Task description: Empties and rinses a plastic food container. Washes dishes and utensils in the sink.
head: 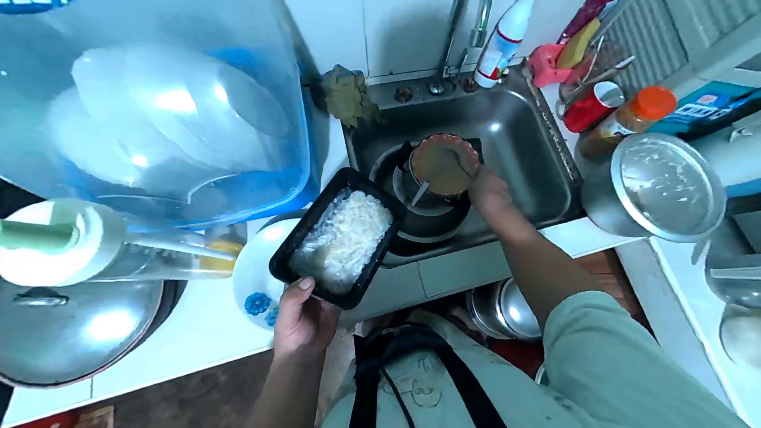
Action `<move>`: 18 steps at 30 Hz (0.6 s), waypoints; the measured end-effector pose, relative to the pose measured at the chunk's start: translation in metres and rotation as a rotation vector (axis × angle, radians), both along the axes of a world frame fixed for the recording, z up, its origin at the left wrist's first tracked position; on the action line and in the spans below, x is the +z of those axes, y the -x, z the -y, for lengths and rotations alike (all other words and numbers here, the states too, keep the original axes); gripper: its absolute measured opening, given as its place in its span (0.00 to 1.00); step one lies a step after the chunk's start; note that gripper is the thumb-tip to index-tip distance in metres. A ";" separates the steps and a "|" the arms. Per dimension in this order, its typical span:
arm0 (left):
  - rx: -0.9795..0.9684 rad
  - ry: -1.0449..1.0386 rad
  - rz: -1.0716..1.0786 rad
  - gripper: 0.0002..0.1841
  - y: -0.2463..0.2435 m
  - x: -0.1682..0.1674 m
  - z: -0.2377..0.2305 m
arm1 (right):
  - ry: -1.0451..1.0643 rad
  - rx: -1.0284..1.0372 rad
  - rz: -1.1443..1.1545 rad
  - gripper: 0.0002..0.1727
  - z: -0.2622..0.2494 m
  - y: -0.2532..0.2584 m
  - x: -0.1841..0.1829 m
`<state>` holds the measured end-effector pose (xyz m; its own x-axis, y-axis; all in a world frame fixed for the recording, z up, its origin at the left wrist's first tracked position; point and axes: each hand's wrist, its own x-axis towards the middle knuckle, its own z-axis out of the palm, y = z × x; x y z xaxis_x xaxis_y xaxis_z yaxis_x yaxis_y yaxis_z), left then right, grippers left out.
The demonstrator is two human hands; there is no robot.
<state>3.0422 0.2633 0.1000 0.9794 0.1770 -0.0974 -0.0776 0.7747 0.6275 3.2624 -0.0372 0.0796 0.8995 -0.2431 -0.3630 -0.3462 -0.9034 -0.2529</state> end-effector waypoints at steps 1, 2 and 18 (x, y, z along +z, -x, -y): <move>-0.006 -0.025 -0.028 0.23 -0.008 0.001 0.007 | -0.086 -0.017 0.001 0.23 0.009 0.002 0.004; -0.025 -0.041 -0.044 0.26 -0.018 0.002 0.014 | -0.199 -0.030 0.002 0.23 0.019 0.004 0.006; -0.442 -0.467 0.168 0.39 -0.167 0.053 0.284 | 0.256 0.175 0.463 0.25 0.214 0.105 0.123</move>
